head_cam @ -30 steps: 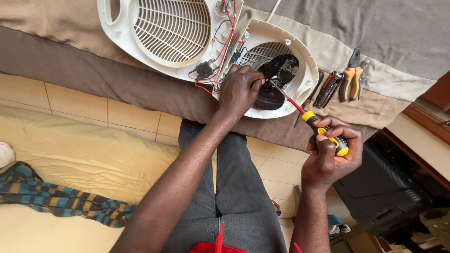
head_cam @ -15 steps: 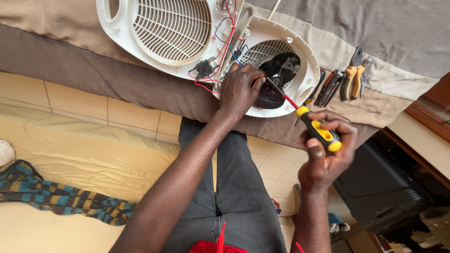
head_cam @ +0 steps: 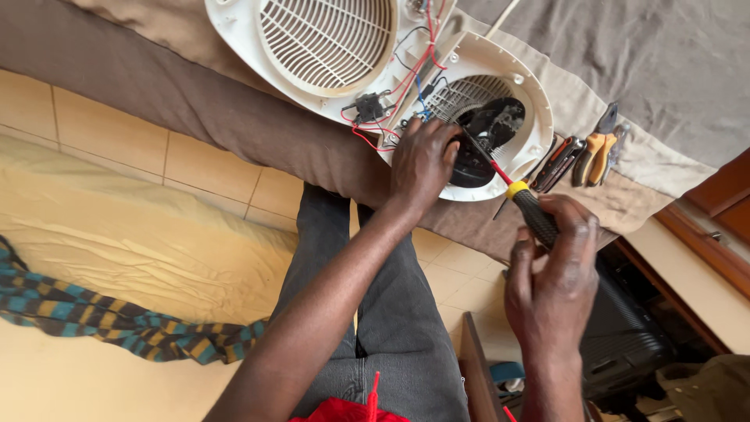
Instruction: The person removes the fan blade from a disassembled electric fan, then uses a screwdriver to tighten screws on the motor housing. The fan remains open on the bed with tools nearby.
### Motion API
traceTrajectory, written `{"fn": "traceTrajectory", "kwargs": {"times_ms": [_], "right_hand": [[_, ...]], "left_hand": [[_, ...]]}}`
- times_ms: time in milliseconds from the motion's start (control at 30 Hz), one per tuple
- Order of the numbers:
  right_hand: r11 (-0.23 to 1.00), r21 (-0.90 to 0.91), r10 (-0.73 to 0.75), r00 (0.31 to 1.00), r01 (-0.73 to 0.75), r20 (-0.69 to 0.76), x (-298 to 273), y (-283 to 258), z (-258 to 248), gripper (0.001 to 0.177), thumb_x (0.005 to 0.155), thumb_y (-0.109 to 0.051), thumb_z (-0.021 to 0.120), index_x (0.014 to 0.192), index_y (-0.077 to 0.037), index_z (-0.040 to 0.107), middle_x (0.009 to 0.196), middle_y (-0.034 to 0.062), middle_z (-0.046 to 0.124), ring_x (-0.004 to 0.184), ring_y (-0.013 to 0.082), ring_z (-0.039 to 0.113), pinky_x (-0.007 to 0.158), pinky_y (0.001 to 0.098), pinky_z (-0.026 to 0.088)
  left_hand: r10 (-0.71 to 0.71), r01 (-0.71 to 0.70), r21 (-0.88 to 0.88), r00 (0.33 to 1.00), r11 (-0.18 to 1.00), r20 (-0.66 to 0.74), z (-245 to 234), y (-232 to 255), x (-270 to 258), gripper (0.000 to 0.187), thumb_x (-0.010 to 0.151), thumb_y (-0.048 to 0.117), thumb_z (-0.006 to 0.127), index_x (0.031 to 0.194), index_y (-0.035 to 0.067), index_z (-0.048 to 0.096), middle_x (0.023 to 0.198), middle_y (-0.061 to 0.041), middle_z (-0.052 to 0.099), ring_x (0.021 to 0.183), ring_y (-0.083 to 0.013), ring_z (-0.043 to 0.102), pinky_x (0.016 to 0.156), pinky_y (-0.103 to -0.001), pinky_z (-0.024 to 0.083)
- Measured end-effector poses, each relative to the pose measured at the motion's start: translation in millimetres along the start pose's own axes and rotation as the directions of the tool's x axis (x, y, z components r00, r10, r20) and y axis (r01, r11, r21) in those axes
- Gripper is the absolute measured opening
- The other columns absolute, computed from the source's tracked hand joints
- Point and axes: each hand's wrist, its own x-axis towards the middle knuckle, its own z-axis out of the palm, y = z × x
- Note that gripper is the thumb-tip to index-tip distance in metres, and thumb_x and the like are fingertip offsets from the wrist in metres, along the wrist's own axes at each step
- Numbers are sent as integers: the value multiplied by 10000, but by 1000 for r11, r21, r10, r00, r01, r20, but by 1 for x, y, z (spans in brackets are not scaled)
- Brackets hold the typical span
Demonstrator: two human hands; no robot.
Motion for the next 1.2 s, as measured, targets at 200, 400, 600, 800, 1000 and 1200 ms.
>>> {"fn": "traceTrajectory", "kwargs": {"times_ms": [200, 400, 600, 800, 1000, 1200], "right_hand": [[910, 49, 409, 912, -411, 45, 5, -20, -3, 250, 1093, -166, 682, 1268, -22, 578, 869, 112, 726, 720, 193, 747, 559, 361, 556], [907, -271, 323, 945, -322, -41, 5, -16, 0, 427, 1164, -417, 612, 1176, 10, 607, 724, 180, 652, 589, 309, 644, 550, 448, 475], [874, -217, 465, 878, -435, 112, -7, -11, -2, 568, 1183, -502, 425, 1064, 40, 550, 646, 161, 634, 563, 298, 653, 525, 452, 484], [863, -327, 459, 868, -385, 189, 1, -24, -9, 458, 1108, -413, 497, 1199, 16, 626, 665, 184, 656, 575, 312, 655, 555, 487, 505], [1000, -4, -30, 1000, 30, 1, -4, -35, -26, 282, 941, -31, 681, 1201, 63, 627, 977, 242, 718, 839, 338, 736, 635, 400, 615], [813, -310, 540, 837, -492, 87, 2, -18, -12, 354, 988, -340, 771, 999, 5, 694, 702, 166, 717, 533, 262, 678, 485, 453, 550]], "left_hand": [[50, -76, -227, 992, 971, -118, -18, 22, -38, 423, 919, 88, 687, 1337, 66, 619, 1275, -110, 623, 1180, -314, 606, 1039, -410, 514], [215, -234, -332, 972, 914, -93, -19, 85, -80, 544, 946, 178, 735, 1436, 70, 526, 1430, -149, 515, 1322, -331, 521, 1174, -480, 415], [195, -248, -478, 968, 842, -159, -14, 100, -73, 554, 906, 91, 691, 1383, 16, 419, 1525, -193, 467, 1475, -380, 456, 1247, -463, 382], [217, -277, -541, 961, 794, -173, -9, 95, -58, 308, 908, 114, 720, 1116, 103, 493, 1139, -87, 585, 1152, -291, 588, 1138, -449, 431], [229, -282, -521, 959, 805, -166, -13, 94, -47, 239, 952, 145, 681, 1104, 93, 504, 1109, -102, 589, 1104, -309, 574, 1050, -438, 448], [192, -262, -526, 964, 809, -186, -7, 101, -52, 276, 988, 311, 673, 970, 93, 504, 972, -86, 586, 1009, -314, 600, 974, -432, 470]]}}
